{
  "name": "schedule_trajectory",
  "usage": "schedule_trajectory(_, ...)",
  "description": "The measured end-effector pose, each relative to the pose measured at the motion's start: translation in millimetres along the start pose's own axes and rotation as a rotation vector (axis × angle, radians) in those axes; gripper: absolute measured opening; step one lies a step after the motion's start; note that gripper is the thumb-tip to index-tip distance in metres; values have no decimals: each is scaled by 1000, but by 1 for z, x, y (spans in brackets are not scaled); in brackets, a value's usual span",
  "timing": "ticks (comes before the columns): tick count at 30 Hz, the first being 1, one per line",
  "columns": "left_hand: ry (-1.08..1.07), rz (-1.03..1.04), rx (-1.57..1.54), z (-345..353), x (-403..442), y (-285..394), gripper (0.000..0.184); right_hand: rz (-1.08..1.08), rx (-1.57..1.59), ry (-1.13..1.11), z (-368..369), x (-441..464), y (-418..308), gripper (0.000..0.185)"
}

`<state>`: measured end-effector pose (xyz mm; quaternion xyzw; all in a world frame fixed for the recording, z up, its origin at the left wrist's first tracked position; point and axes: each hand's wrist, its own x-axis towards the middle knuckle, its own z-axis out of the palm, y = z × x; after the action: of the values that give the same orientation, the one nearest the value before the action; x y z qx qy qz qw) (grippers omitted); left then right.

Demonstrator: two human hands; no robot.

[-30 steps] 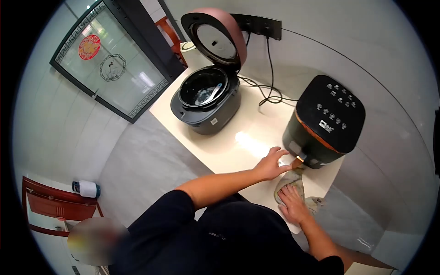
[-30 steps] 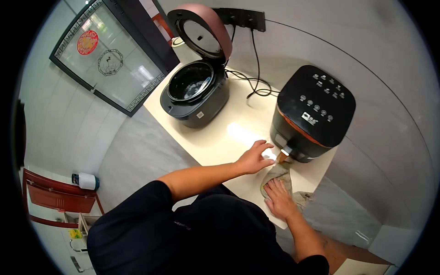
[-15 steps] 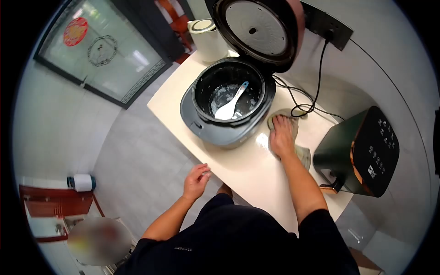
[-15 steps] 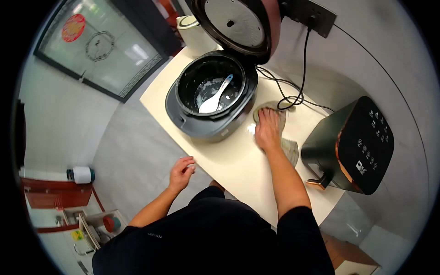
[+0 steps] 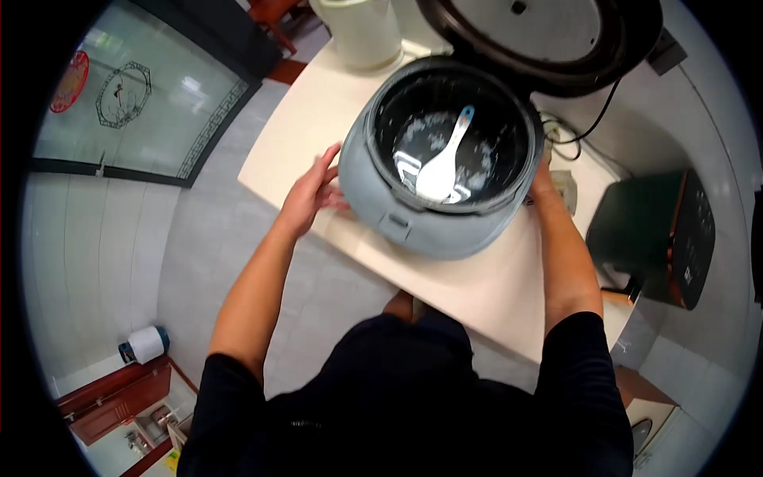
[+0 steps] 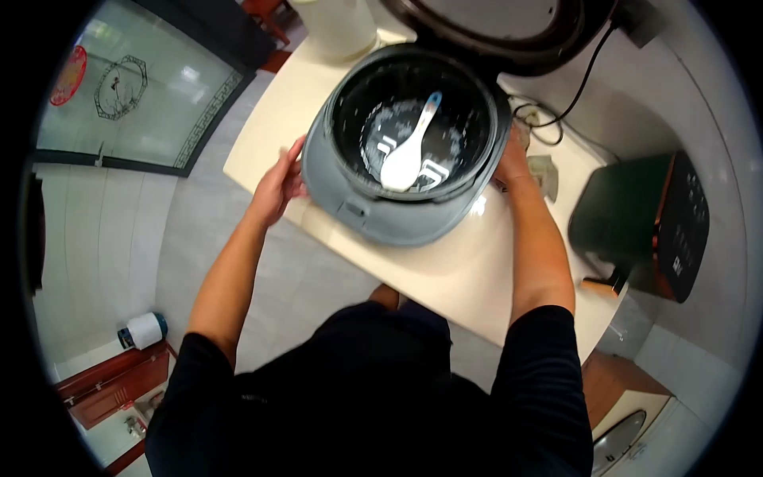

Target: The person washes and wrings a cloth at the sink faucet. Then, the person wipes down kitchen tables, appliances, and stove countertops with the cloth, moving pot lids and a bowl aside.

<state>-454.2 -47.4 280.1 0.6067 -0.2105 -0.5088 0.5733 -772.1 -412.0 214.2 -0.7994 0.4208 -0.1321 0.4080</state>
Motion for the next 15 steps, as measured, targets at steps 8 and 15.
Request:
schedule_trajectory(8, -65, -118, 92, 18, -7, 15, 65, -478, -382, 146, 56, -190, 3, 49)
schedule_trajectory(15, -143, -88, 89, 13, -4, 13, 69, -503, -389, -48, 122, -285, -63, 56)
